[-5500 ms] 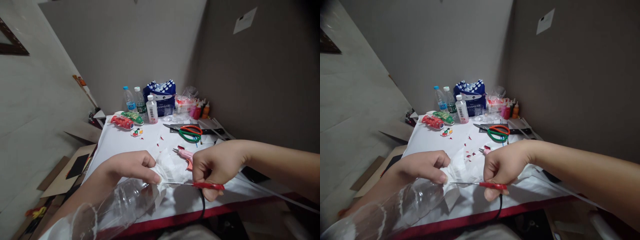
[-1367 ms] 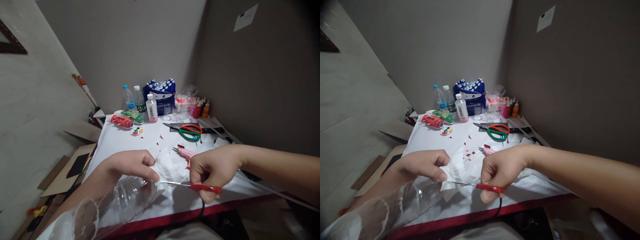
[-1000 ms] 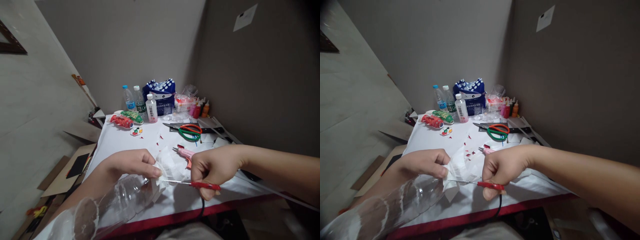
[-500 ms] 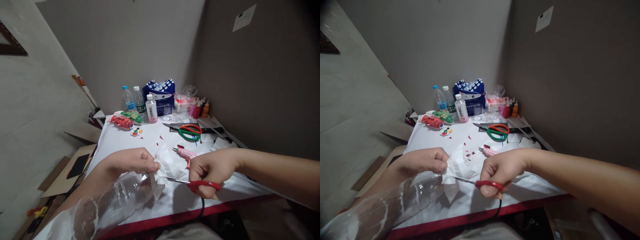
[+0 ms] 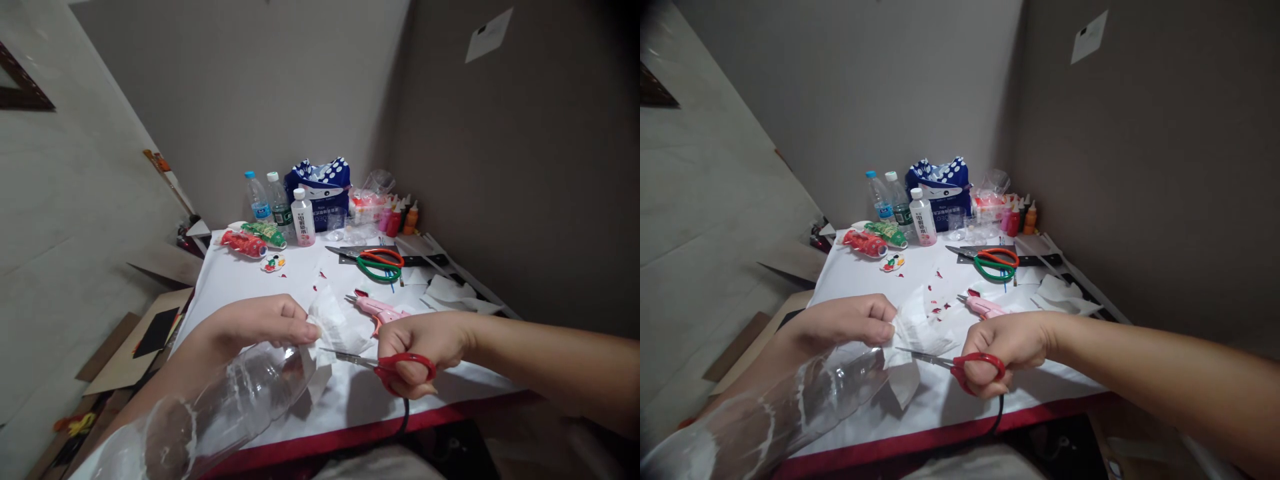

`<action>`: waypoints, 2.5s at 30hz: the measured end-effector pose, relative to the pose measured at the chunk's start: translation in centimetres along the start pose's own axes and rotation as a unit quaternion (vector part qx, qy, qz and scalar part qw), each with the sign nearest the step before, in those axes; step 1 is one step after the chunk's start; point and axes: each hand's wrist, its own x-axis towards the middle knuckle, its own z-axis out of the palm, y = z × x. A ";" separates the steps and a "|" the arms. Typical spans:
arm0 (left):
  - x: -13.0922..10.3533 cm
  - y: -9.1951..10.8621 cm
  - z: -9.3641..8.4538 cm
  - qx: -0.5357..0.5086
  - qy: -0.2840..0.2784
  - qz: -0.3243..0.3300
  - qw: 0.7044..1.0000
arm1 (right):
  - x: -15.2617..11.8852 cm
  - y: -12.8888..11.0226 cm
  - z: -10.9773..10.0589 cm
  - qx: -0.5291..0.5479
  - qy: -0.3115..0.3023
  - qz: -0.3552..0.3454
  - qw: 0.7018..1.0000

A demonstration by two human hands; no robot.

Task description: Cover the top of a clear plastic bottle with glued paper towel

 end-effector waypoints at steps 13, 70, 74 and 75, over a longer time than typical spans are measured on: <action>0.2 -0.3 0.1 -0.024 0.007 -0.027 0.999 | 0.4 0.2 -0.1 0.008 -0.024 -0.005 1.000; -0.3 1.4 1.1 -0.042 -0.004 -0.028 0.999 | -1.9 -7.4 2.4 -0.342 0.054 0.158 0.925; -0.8 2.5 1.9 -0.050 0.059 -0.038 0.996 | -2.1 -7.8 2.3 -0.359 0.046 0.182 0.914; -0.9 2.6 2.1 -0.053 0.069 -0.040 0.995 | -2.2 -7.9 2.3 -0.365 0.048 0.188 0.911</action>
